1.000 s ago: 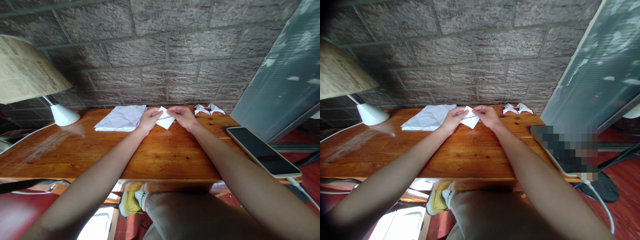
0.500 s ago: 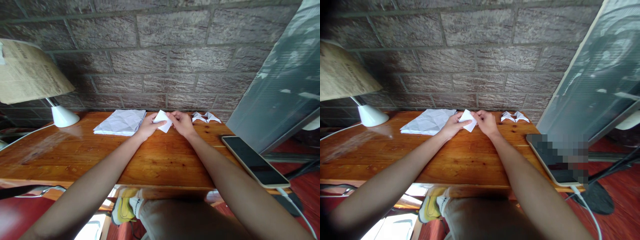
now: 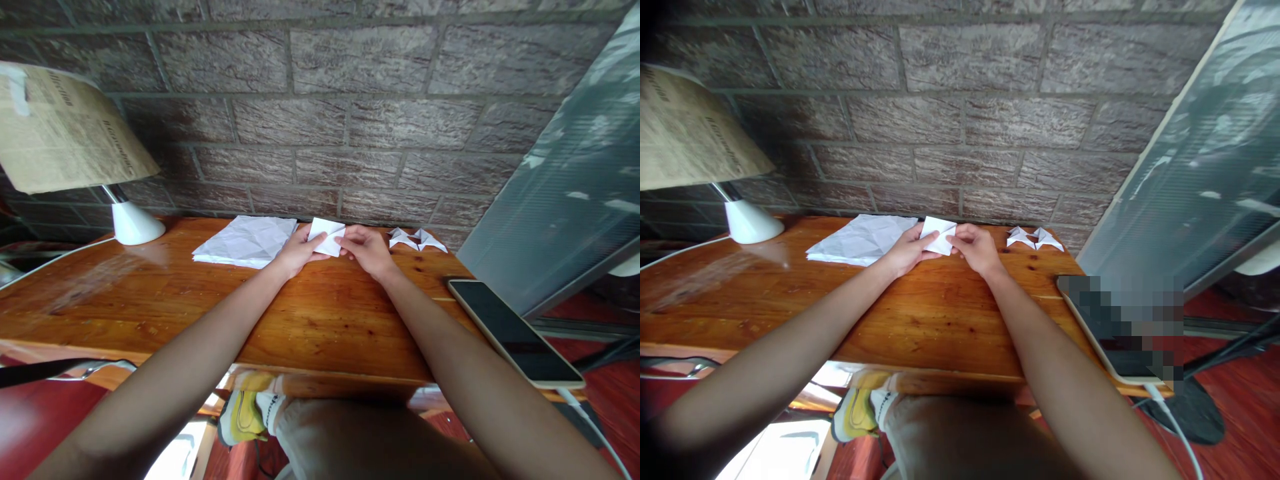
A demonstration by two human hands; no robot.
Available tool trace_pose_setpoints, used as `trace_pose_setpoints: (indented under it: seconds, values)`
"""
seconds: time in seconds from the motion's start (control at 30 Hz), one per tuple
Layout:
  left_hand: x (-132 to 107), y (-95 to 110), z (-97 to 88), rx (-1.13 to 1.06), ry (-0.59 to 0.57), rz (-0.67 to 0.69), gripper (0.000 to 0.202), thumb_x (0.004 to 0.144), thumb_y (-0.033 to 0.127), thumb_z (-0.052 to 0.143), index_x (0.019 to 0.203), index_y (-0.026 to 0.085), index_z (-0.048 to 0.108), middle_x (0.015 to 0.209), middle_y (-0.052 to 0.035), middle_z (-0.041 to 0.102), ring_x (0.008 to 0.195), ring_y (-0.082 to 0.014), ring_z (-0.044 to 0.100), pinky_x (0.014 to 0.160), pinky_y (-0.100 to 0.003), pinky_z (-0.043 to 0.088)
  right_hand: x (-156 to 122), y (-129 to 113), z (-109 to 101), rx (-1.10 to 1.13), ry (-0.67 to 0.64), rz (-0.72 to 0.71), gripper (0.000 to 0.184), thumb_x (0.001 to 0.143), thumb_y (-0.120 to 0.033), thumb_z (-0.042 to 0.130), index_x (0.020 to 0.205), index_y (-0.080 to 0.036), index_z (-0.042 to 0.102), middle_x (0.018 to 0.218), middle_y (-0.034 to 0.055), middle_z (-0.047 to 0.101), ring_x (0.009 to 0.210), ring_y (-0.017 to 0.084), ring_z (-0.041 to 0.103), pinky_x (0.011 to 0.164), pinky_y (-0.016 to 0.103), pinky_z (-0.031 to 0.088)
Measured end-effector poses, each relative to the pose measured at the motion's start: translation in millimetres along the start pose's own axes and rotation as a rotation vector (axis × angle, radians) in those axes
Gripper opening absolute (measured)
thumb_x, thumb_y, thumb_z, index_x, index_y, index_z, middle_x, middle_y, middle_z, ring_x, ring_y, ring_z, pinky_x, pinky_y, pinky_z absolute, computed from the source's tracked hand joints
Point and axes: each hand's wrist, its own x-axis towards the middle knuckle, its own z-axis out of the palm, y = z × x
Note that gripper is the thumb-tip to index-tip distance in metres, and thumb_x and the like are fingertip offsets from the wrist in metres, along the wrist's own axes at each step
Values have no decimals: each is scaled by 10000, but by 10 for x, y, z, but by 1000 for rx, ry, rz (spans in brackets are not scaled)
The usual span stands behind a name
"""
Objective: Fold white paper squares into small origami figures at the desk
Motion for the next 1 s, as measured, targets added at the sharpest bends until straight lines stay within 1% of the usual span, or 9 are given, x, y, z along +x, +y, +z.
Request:
trace_pose_setpoints:
  seconds: [0.1, 0.23, 0.33, 0.43, 0.53, 0.6, 0.73, 0.87, 1.0]
  values:
    - [-8, 5, -10, 20, -11, -15, 424, 707, 338, 852, 1061, 204, 661, 955, -41, 724, 800, -168, 696, 656, -278, 593, -14, -13, -4, 7, -51, 8, 403, 592, -453, 891, 842, -181, 731, 777, 20, 742, 629, 124, 631, 503, 214, 427]
    - [13, -9, -29, -17, -10, 28, 400, 713, 316, 851, 1042, 184, 667, 993, -57, 726, 780, -156, 686, 643, -257, 592, -29, -22, 10, 35, -118, 29, 354, 594, -411, 885, 850, -196, 769, 835, 23, 766, 690, 133, 643, 544, 218, 456]
    - [27, -17, -24, -41, -7, 48, 372, 722, 300, 845, 1028, 169, 680, 1028, -70, 725, 815, -158, 683, 689, -274, 607, -25, -15, 23, 75, -84, 40, 320, 599, -394, 879, 840, -205, 785, 816, 16, 766, 673, 123, 630, 563, 223, 475]
    - [23, -8, 1, -69, -33, 71, 360, 731, 294, 837, 1035, 167, 691, 1048, -73, 730, 871, -165, 688, 753, -286, 611, -17, -17, 20, 144, -24, 70, 332, 573, -371, 890, 853, -220, 795, 777, 5, 759, 657, 118, 625, 585, 229, 500]
    - [14, 2, 20, -82, -61, 92, 408, 689, 241, 857, 1058, 178, 694, 1062, -62, 734, 915, -171, 695, 795, -288, 604, -15, -30, 12, 178, 5, 82, 336, 567, -367, 895, 856, -225, 801, 770, 4, 760, 654, 113, 630, 600, 230, 517]
    - [14, 2, 20, -63, -45, 93, 424, 662, 223, 867, 1048, 173, 698, 1038, -59, 739, 886, -167, 699, 766, -273, 598, -18, -35, 17, 171, 1, 79, 339, 567, -372, 895, 860, -225, 807, 775, 6, 763, 655, 113, 634, 600, 229, 525]
    - [20, -8, 11, -55, 3, 73, 385, 658, 230, 863, 1005, 152, 716, 973, -67, 749, 826, -170, 704, 692, -248, 575, -25, -32, 37, 141, -14, 51, 332, 574, -393, 887, 850, -224, 812, 757, 1, 756, 650, 114, 630, 616, 243, 552]
    - [14, 2, 21, -97, 16, 29, 329, 658, 213, 854, 956, 149, 729, 959, -73, 756, 826, -173, 703, 714, -265, 566, -36, -32, 36, 127, -31, 34, 287, 603, -378, 874, 842, -231, 811, 766, -7, 754, 653, 111, 635, 685, 279, 585]
    - [9, 22, 31, -106, 44, 36, 321, 647, 213, 856, 930, 145, 722, 905, -59, 743, 783, -155, 685, 692, -257, 549, -47, -58, 45, 140, -56, 46, 305, 610, -394, 871, 855, -225, 802, 784, 0, 754, 683, 126, 661, 732, 304, 601]
